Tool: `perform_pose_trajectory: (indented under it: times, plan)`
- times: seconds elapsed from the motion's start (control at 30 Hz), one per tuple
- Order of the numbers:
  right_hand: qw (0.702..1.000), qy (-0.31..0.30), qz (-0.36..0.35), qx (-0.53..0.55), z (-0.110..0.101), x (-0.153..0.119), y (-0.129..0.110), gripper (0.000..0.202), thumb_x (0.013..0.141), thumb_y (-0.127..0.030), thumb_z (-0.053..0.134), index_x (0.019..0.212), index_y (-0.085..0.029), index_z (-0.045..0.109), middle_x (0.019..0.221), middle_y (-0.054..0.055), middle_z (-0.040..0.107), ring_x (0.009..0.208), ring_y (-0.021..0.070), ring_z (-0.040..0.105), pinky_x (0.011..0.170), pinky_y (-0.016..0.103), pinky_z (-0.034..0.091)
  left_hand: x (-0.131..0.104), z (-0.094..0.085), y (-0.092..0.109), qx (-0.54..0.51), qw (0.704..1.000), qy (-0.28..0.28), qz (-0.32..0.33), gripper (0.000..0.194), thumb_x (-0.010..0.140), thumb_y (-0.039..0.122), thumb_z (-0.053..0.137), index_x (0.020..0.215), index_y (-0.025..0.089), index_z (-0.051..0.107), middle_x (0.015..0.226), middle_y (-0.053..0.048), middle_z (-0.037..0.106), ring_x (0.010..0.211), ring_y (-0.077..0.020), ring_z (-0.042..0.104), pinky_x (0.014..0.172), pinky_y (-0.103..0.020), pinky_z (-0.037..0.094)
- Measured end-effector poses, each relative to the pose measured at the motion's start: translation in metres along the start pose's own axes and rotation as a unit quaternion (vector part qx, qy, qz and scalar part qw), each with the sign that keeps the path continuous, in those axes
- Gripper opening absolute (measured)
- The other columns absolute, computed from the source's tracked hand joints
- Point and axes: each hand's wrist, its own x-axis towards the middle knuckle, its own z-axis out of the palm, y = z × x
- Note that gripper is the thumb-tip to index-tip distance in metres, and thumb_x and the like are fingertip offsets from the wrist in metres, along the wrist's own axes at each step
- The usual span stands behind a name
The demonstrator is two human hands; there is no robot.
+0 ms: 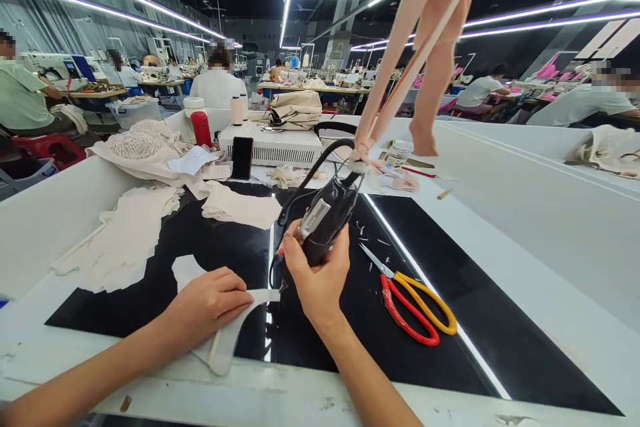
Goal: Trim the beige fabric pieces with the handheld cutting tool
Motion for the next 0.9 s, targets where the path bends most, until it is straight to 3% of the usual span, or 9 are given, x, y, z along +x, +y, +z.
perform_pose_trajectory:
  times: [0.37, 0.5, 0.6, 0.9]
  plan:
    - [1.0, -0.006, -0.005, -0.013, -0.0003, -0.0013, -0.0009, 0.032, 0.085, -0.02, 0.08, 0.11, -0.028, 0.061, 0.076, -0.008, 0.072, 0.052, 0.0119, 0.065, 0.053, 0.026, 0.059, 0.0068, -0.0031, 0.0015, -0.063, 0.998, 0.014, 0.018, 0.017, 0.107, 0.009, 0.059, 0.094, 0.016, 0.068, 0.096, -0.003, 0.074, 0.088, -0.0183, 0.067, 0.094, -0.033, 0.059]
    - [1.0, -0.005, -0.002, -0.013, -0.0005, -0.0018, -0.0006, 0.032, 0.084, -0.021, 0.08, 0.11, -0.028, 0.061, 0.076, -0.008, 0.073, 0.052, 0.012, 0.065, 0.053, 0.026, 0.06, 0.0071, -0.0038, 0.0018, -0.065, 0.998, -0.005, 0.008, 0.011, 0.104, 0.007, 0.062, 0.102, 0.015, 0.07, 0.096, -0.004, 0.073, 0.09, -0.0202, 0.068, 0.093, -0.035, 0.061]
    - [1.0, -0.004, -0.002, -0.009, -0.0008, -0.002, 0.0, 0.033, 0.084, -0.022, 0.08, 0.11, -0.028, 0.061, 0.077, -0.008, 0.073, 0.053, 0.0117, 0.066, 0.053, 0.026, 0.06, 0.0065, -0.0043, 0.0018, -0.058, 0.998, -0.011, 0.011, 0.018, 0.102, 0.006, 0.064, 0.115, 0.014, 0.072, 0.1, -0.005, 0.073, 0.092, -0.0217, 0.067, 0.088, -0.035, 0.062]
    - [1.0, 0.005, 0.015, 0.0, 0.0054, -0.0016, 0.0004, 0.032, 0.085, -0.028, 0.083, 0.109, -0.028, 0.061, 0.078, -0.007, 0.072, 0.054, 0.012, 0.066, 0.054, 0.026, 0.061, 0.0042, -0.0039, 0.0029, -0.05, 0.999, -0.012, 0.003, 0.018, 0.102, 0.006, 0.063, 0.107, 0.017, 0.076, 0.1, -0.005, 0.072, 0.087, -0.0197, 0.062, 0.082, -0.032, 0.06]
